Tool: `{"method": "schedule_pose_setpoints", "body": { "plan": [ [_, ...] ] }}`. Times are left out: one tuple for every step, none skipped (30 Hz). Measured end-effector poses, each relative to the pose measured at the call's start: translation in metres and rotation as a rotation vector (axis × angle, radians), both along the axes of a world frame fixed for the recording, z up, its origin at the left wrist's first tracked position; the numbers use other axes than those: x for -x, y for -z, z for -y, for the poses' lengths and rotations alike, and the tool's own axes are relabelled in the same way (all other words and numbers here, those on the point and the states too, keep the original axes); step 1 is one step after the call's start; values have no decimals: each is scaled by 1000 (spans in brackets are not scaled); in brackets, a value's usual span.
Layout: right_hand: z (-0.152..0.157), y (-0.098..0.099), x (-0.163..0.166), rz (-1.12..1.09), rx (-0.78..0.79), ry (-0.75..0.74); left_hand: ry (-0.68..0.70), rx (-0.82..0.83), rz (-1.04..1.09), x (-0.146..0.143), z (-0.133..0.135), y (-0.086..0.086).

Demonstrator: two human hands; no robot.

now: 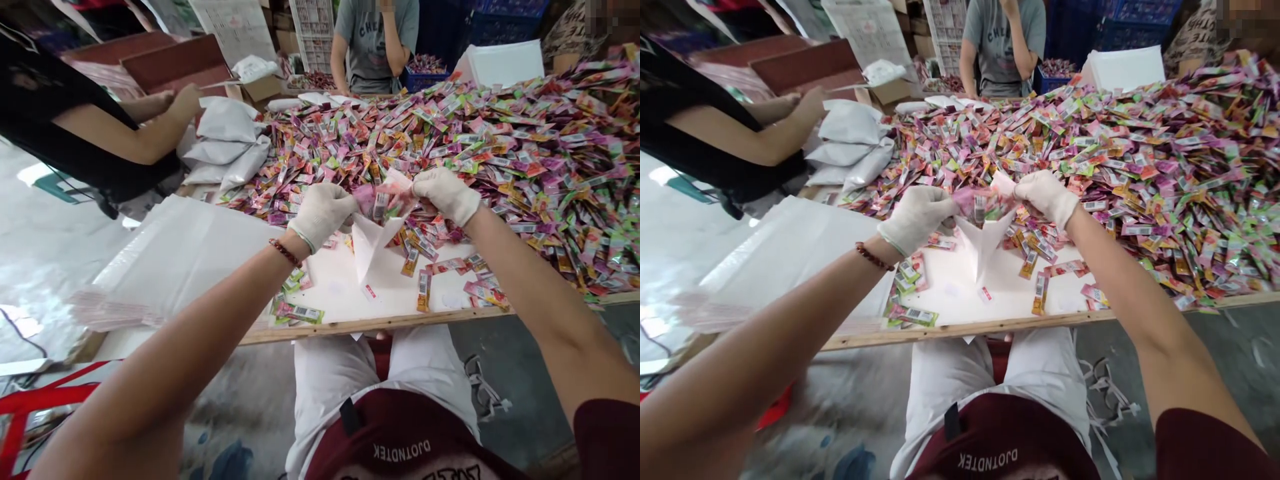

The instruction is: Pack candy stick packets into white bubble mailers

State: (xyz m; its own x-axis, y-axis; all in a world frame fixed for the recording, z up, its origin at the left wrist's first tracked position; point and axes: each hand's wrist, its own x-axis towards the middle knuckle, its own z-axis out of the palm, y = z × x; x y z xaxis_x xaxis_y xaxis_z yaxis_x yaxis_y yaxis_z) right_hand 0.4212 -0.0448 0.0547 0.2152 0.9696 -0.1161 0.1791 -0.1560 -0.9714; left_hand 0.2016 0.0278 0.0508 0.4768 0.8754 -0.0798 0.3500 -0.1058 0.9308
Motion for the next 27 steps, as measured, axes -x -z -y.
{"method": "schedule_pose_setpoints", "body": {
  "plan": [
    [0, -3, 0, 6, -3, -4, 4, -6, -24, 0, -2, -2],
    [1, -6, 0, 11, -7, -1, 7, -8, -61, 0, -5, -4],
    [2, -8, 0, 23, -1, 11, 9, -10, -107, 0, -8, -8],
    [4, -11, 0, 38, 6, 32, 12, -19, -149, 1, -10, -13],
    [8, -14, 0, 48, 1, 53, 21, -47, -179, 2, -12, -19],
    [14, -17, 1, 37, -27, 60, 34, -102, -194, 4, -12, -26],
    [22, -20, 3, 2, -73, 45, 51, -190, -200, 5, -12, -33],
    [32, -20, 6, -42, -121, 17, 69, -307, -207, 5, -9, -39],
    [45, -19, 11, -68, -150, -11, 93, -441, -230, 6, -5, -44],
    [59, -14, 16, -67, -140, -46, 126, -577, -276, 6, 2, -45],
    [74, -7, 23, -29, -83, -91, 170, -696, -341, 6, 11, -42],
    [91, 4, 30, 37, 2, -151, 235, -784, -412, 5, 24, -35],
    [109, 17, 37, 125, 100, -230, 330, -836, -475, 6, 38, -24],
    [126, 32, 44, 226, 192, -321, 440, -850, -525, 8, 55, -10],
    [144, 45, 49, 340, 266, -410, 559, -840, -540, 11, 72, 7],
    [160, 57, 53, 448, 315, -487, 699, -806, -533, 17, 89, 24],
    [175, 66, 54, 535, 335, -547, 768, -766, -519, 26, 105, 41],
    [187, 71, 54, 588, 332, -587, 796, -711, -485, 36, 118, 56],
    [196, 73, 52, 602, 304, -599, 766, -637, -455, 49, 128, 70],
    [202, 72, 49, 585, 251, -581, 684, -551, -440, 62, 135, 83],
    [203, 68, 46, 553, 175, -531, 582, -456, -438, 74, 141, 94],
    [200, 64, 45, 526, 80, -460, 477, -350, -447, 85, 145, 104],
    [193, 60, 45, 509, -26, -391, 398, -226, -448, 93, 149, 114],
    [182, 57, 48, 502, -134, -344, 355, -78, -423, 98, 153, 124],
    [168, 56, 53, 505, -230, -329, 340, 94, -360, 100, 159, 133],
    [152, 57, 61, 520, -304, -347, 340, 281, -256, 98, 166, 142],
    [134, 61, 69, 551, -352, -387, 329, 459, -125, 94, 173, 151]
  ]
}}
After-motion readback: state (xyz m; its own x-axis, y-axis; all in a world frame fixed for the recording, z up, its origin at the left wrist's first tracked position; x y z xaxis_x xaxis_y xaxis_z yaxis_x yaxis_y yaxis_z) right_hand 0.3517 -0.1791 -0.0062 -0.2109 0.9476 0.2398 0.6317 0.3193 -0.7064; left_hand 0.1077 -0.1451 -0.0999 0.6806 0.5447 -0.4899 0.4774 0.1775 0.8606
